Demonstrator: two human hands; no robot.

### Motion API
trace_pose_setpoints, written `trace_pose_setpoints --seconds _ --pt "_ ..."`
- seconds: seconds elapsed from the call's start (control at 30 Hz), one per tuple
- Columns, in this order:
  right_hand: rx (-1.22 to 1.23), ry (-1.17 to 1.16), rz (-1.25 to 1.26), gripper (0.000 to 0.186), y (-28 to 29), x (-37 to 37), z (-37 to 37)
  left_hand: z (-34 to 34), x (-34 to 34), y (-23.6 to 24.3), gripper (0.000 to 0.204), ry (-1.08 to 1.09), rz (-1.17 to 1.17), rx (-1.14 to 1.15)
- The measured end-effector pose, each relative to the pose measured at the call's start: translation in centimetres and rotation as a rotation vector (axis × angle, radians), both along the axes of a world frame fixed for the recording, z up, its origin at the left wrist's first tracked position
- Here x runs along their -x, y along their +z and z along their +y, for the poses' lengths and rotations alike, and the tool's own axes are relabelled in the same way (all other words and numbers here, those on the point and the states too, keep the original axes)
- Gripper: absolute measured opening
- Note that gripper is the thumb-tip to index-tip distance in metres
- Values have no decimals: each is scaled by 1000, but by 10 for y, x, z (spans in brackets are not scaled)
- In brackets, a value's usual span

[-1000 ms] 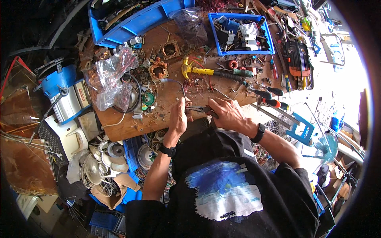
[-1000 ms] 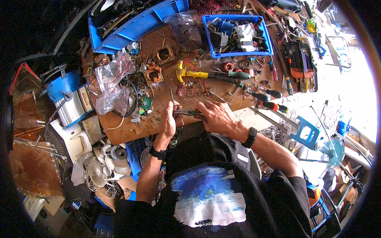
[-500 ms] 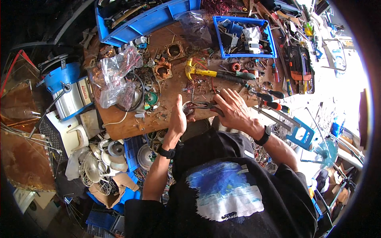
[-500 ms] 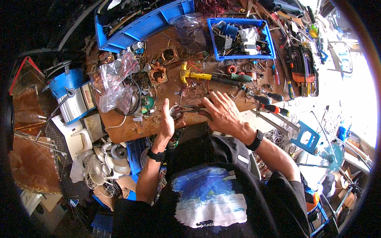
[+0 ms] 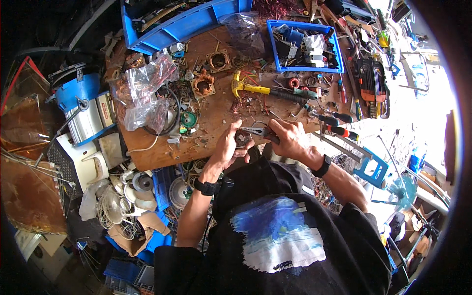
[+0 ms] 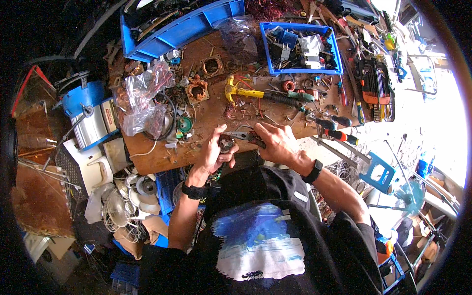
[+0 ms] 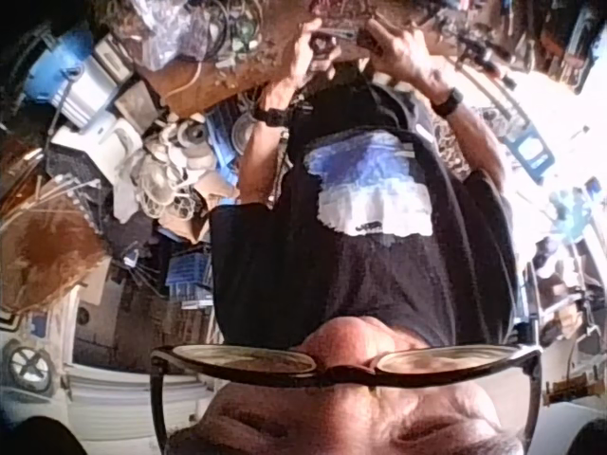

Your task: The person uses pliers to strip insulation from a wire and then manipulates a small circular electronic component on a cluttered workbench. They repeatedly adjust the component and the wire, appearing to prepare for a connection or repair.

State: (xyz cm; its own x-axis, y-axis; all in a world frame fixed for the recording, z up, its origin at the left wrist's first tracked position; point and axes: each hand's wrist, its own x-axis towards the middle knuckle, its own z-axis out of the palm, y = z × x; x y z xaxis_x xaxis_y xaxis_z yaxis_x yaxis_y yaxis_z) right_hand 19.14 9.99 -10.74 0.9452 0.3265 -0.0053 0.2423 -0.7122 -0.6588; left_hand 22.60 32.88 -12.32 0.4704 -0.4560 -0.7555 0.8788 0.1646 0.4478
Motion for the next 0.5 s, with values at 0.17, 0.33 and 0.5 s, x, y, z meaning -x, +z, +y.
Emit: trace_pose_setpoints --seconds 0.17,0.33,0.5 --pt "-31 -24 -11 30 -1 -2 4 0 -3 3 56 29 -59 -64" --pt "-78 -126 25 29 2 -6 -1 19 3 -8 69 75 -358 -110" --pt "-725 -265 628 23 -12 -1 -6 19 11 9 61 -47 -733 -356"
